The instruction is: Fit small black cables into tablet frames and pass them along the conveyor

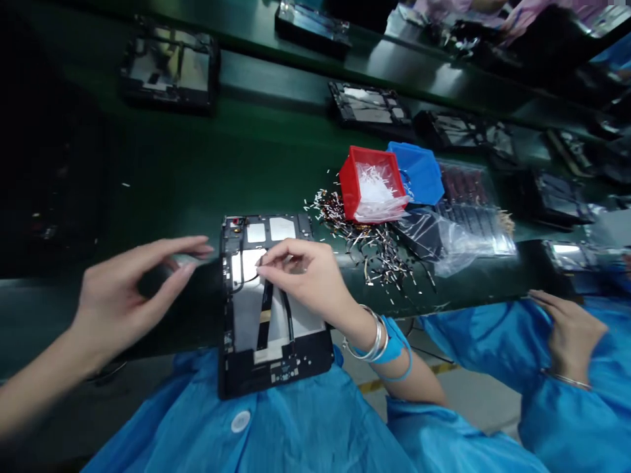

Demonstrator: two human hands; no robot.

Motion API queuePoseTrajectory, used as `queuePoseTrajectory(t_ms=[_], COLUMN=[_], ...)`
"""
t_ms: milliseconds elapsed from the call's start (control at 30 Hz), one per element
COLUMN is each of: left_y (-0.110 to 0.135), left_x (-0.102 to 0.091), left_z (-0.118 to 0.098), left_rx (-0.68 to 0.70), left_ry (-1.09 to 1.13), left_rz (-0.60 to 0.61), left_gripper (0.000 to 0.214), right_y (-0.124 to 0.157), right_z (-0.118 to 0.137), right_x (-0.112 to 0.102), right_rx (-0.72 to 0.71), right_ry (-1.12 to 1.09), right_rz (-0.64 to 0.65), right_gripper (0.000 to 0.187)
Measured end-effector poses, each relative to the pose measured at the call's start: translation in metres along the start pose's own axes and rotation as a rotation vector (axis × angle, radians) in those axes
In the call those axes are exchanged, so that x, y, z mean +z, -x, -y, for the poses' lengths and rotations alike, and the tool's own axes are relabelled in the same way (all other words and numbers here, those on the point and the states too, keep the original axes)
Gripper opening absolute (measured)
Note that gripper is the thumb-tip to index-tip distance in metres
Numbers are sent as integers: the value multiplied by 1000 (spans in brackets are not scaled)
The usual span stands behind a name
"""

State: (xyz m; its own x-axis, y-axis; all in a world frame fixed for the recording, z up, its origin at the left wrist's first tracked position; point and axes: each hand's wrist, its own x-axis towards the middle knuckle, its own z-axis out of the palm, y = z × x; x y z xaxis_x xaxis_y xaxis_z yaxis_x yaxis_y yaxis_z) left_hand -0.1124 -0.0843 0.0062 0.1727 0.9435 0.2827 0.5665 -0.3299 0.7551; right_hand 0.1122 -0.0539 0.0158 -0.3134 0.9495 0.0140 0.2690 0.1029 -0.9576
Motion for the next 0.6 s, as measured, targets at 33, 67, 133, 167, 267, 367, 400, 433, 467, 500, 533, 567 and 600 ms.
queuePoseTrajectory(t_ms=[33, 67, 133, 167, 267, 367, 400, 433, 467, 500, 533, 567, 600], left_y=[14, 27, 47, 54, 65, 66, 65, 65, 64, 64, 64, 64, 64], left_x=[0, 2, 8, 11, 17, 17, 17, 17, 17, 17, 17, 18, 18], left_z=[8, 16, 28, 32, 36, 34, 34, 33, 33, 34, 34, 34, 34], left_rx=[72, 142, 270, 324, 448, 523, 535, 541, 547, 553, 556, 558, 560], left_ry=[-76, -133, -216, -249, -337, -426, -451, -469, -478, -484, -490, -499, -509], left_rz=[-12, -8, 3, 9, 45, 98, 115, 127, 133, 134, 132, 127, 121], left_gripper=[29, 33, 39, 42, 40, 34, 34, 34, 34, 33, 33, 33, 33], right_y=[-1, -2, -5, -7, -7, -2, 0, 1, 3, 3, 3, 2, 0], right_z=[-2, -4, -9, -12, -16, -15, -14, -13, -12, -11, -10, -10, -9], right_x=[8, 15, 27, 31, 38, 41, 41, 41, 41, 41, 40, 40, 39], right_rx=[79, 138, 214, 233, 237, 211, 203, 197, 192, 189, 188, 185, 182], right_ry=[-48, -78, -83, -64, 35, 131, 159, 180, 193, 199, 204, 212, 225], right_rz=[64, 111, 163, 175, 153, 127, 129, 136, 143, 147, 149, 148, 145], right_gripper=[9, 9, 8, 8, 8, 7, 7, 7, 7, 6, 4, 3, 2])
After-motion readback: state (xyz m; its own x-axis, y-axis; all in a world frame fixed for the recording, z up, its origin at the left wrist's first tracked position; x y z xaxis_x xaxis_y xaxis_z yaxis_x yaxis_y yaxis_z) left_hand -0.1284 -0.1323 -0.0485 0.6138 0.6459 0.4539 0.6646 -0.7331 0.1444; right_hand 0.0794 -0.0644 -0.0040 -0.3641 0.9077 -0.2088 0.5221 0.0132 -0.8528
